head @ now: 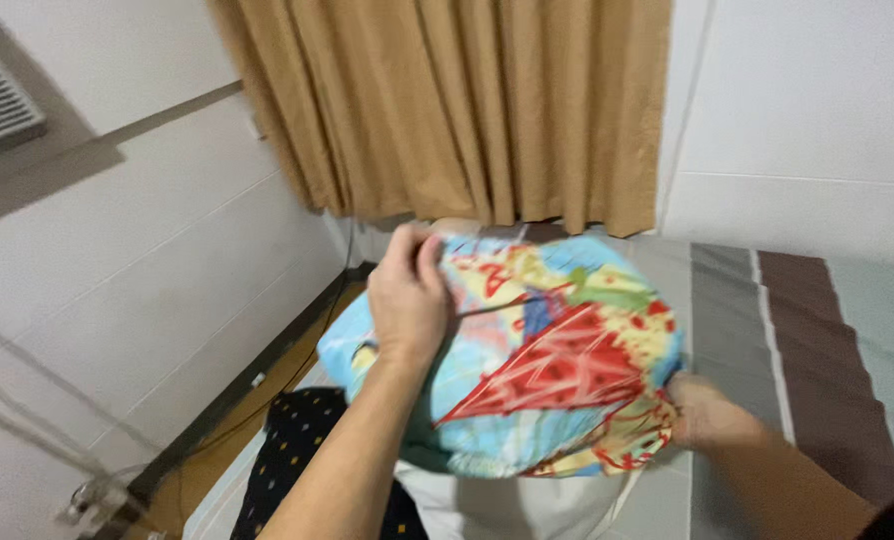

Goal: The person picks up a white pillow and a colorful pillowcase. They attempt to insert the pillow into the pillowcase by hand, repeatedly adjusting and pulling the fabric over the pillow. The task continues without a clear final state shown.

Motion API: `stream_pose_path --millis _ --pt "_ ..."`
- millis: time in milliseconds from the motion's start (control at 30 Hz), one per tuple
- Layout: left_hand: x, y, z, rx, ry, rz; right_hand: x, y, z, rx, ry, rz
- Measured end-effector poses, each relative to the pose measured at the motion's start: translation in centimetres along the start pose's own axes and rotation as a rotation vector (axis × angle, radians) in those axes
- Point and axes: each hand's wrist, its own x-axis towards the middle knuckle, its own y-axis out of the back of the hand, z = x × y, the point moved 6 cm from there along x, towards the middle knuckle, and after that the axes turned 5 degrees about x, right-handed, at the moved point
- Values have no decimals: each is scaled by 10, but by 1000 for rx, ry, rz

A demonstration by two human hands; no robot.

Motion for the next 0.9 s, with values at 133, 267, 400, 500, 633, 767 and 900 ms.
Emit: stream_pose_path --millis 133,267,400,500,633,767,900 --pt "-4 -11 -12 224 269 -333 -29 -9 -9 110 -42 -81" --pt "3 -33 28 272 -197 -222 -52 -29 -17 226 -19 -65" --pt "17 -124 49 159 -298 -579 -90 -85 -18 179 62 -335" --pt "42 -184 29 192 -56 -821 -131 -112 -12 204 61 -331" --pt "38 -207 -22 492 237 -1000 -191 -113 -17 321 -83 -116" --pt "29 -205 -43 428 391 -899 -207 -112 -32 181 -110 -111" --pt "29 -177 -33 111 449 -557 -150 -88 -53 124 18 -216"
